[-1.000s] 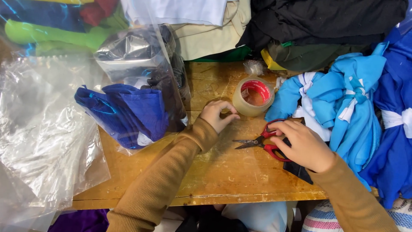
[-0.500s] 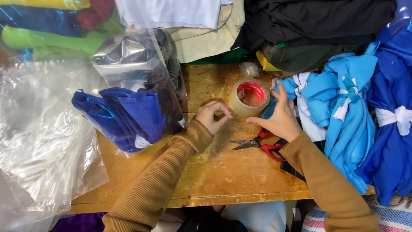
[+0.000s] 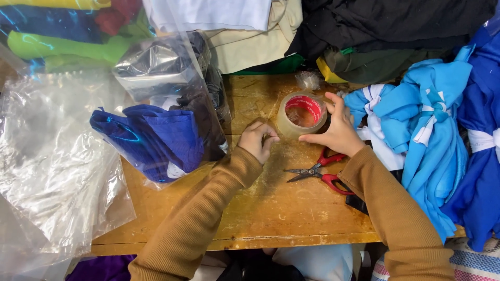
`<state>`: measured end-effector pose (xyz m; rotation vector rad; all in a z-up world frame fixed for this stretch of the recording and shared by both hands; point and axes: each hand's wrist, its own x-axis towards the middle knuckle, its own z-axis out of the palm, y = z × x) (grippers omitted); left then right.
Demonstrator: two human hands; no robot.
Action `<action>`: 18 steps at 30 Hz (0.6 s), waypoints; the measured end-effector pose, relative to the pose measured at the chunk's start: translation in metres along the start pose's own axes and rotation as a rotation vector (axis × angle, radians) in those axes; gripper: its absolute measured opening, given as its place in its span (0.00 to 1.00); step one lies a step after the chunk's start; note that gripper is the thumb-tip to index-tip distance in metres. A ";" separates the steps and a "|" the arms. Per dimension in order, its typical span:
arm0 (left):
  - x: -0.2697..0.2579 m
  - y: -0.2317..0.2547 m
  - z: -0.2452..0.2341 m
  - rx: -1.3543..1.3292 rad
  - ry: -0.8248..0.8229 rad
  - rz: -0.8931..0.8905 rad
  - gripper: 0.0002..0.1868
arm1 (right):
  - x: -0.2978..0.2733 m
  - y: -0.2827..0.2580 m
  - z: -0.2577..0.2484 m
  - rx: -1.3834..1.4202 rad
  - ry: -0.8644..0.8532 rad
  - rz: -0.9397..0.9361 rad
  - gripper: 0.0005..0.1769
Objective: Placing blue garments into a clear plastic bag and sealing it using tape and scissors.
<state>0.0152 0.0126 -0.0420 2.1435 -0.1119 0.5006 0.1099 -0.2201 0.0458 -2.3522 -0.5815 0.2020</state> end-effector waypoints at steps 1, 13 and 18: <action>-0.002 0.001 0.000 0.017 0.008 0.000 0.06 | 0.001 0.001 -0.001 0.019 -0.028 -0.005 0.72; -0.021 0.001 -0.007 -0.034 -0.009 -0.175 0.05 | 0.000 0.001 -0.019 0.092 -0.110 -0.026 0.68; -0.022 0.023 -0.023 0.019 0.000 -0.202 0.06 | -0.003 -0.013 -0.029 0.068 -0.153 -0.061 0.72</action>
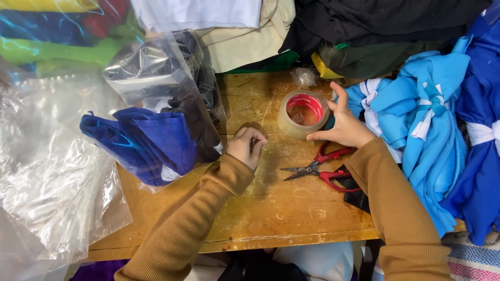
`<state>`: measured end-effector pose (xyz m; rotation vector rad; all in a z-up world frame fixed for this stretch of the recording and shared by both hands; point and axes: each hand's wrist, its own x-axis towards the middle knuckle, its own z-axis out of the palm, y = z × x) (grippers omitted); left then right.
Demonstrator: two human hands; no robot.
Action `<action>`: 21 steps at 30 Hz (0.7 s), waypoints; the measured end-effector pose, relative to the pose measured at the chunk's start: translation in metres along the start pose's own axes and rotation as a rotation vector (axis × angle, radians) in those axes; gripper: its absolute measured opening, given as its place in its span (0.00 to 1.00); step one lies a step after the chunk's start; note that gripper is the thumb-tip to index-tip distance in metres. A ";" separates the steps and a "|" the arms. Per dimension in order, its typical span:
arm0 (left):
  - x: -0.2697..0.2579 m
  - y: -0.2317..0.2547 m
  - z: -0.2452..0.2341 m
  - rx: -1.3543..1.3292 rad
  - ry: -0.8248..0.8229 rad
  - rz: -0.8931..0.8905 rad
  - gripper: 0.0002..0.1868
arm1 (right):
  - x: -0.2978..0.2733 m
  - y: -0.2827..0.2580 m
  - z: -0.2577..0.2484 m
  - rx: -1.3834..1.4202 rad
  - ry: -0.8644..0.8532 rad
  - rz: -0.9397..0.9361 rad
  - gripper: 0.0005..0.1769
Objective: Placing blue garments into a clear plastic bag and sealing it using tape and scissors.
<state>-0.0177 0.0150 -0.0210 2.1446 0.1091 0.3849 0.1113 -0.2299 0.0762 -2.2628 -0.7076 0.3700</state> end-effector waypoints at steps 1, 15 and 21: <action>-0.001 0.001 0.001 0.012 -0.007 -0.031 0.06 | -0.001 -0.002 -0.003 -0.009 -0.009 -0.032 0.74; -0.006 0.016 -0.005 -0.060 0.078 0.028 0.10 | -0.096 0.026 -0.009 -0.491 -0.362 -0.087 0.39; -0.002 0.003 0.002 0.007 0.100 0.019 0.04 | -0.076 0.062 -0.013 -0.538 -0.405 -0.128 0.43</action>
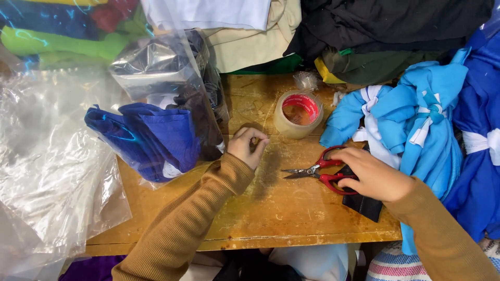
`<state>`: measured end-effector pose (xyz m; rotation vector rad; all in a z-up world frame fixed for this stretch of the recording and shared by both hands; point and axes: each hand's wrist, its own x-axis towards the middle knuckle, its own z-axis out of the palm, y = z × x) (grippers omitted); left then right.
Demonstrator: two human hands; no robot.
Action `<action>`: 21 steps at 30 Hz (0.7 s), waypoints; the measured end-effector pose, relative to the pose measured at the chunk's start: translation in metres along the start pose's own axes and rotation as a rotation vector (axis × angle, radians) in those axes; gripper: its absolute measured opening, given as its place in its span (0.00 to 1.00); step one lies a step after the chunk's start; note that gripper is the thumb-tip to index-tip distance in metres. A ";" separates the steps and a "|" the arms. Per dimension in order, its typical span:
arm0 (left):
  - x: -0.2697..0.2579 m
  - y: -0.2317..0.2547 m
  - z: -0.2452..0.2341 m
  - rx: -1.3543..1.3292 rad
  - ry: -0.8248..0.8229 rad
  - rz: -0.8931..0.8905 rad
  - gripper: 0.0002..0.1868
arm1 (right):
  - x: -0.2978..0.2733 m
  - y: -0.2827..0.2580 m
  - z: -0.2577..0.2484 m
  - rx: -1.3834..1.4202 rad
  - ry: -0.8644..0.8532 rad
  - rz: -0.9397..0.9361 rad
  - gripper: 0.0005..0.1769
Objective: Placing blue garments into a clear plastic bag and sealing it using tape and scissors.
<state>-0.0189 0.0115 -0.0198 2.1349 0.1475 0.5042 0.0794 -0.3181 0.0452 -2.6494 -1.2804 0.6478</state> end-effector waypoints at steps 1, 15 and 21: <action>-0.001 0.001 -0.001 -0.006 -0.009 -0.027 0.04 | 0.006 0.004 0.004 -0.076 0.040 0.005 0.45; 0.000 0.005 -0.003 -0.014 -0.013 -0.066 0.05 | 0.005 -0.101 -0.099 -0.687 0.455 -0.243 0.29; 0.000 0.000 0.001 -0.019 0.001 -0.037 0.03 | 0.037 -0.148 -0.114 -1.091 0.491 -0.295 0.22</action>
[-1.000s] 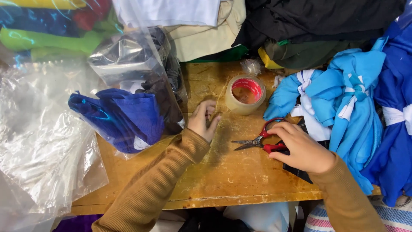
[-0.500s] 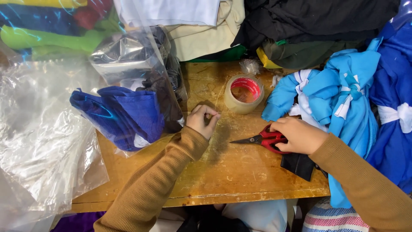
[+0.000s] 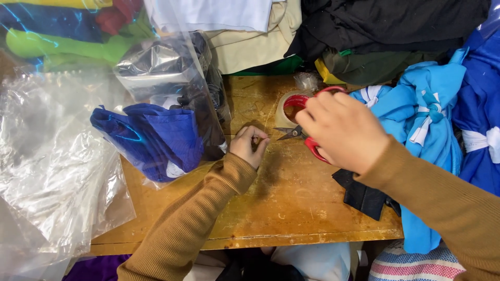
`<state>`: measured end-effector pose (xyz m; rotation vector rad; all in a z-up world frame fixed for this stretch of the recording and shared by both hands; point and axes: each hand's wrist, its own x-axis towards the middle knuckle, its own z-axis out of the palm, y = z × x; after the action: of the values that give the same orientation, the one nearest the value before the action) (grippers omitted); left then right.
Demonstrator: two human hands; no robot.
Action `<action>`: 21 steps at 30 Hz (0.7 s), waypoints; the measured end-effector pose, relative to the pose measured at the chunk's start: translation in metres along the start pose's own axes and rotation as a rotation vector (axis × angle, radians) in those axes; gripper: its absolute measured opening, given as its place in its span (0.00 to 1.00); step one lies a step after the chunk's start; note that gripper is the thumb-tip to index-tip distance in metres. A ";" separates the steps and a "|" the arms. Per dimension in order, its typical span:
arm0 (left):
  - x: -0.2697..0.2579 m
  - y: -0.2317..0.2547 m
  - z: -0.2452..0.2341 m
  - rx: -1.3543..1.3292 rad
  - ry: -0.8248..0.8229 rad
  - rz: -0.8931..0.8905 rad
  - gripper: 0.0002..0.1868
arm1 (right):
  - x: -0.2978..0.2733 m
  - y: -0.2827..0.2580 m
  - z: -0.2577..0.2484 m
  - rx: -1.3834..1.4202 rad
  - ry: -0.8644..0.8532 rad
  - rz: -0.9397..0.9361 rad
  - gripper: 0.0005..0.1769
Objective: Placing blue garments into a clear plastic bag and sealing it using tape and scissors.
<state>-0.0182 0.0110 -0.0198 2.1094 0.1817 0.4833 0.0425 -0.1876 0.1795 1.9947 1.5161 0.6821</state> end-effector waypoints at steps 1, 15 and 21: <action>0.000 -0.004 0.002 0.014 0.004 0.017 0.03 | 0.008 -0.005 -0.004 -0.050 0.007 -0.032 0.12; 0.001 -0.014 0.006 -0.023 -0.056 -0.037 0.05 | 0.061 -0.029 0.025 -0.052 0.023 -0.089 0.02; 0.003 -0.015 0.006 -0.030 -0.063 -0.015 0.04 | 0.064 -0.030 0.015 -0.051 -0.028 -0.097 0.03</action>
<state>-0.0117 0.0152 -0.0341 2.0893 0.1535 0.4080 0.0474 -0.1208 0.1525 1.8721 1.5523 0.6436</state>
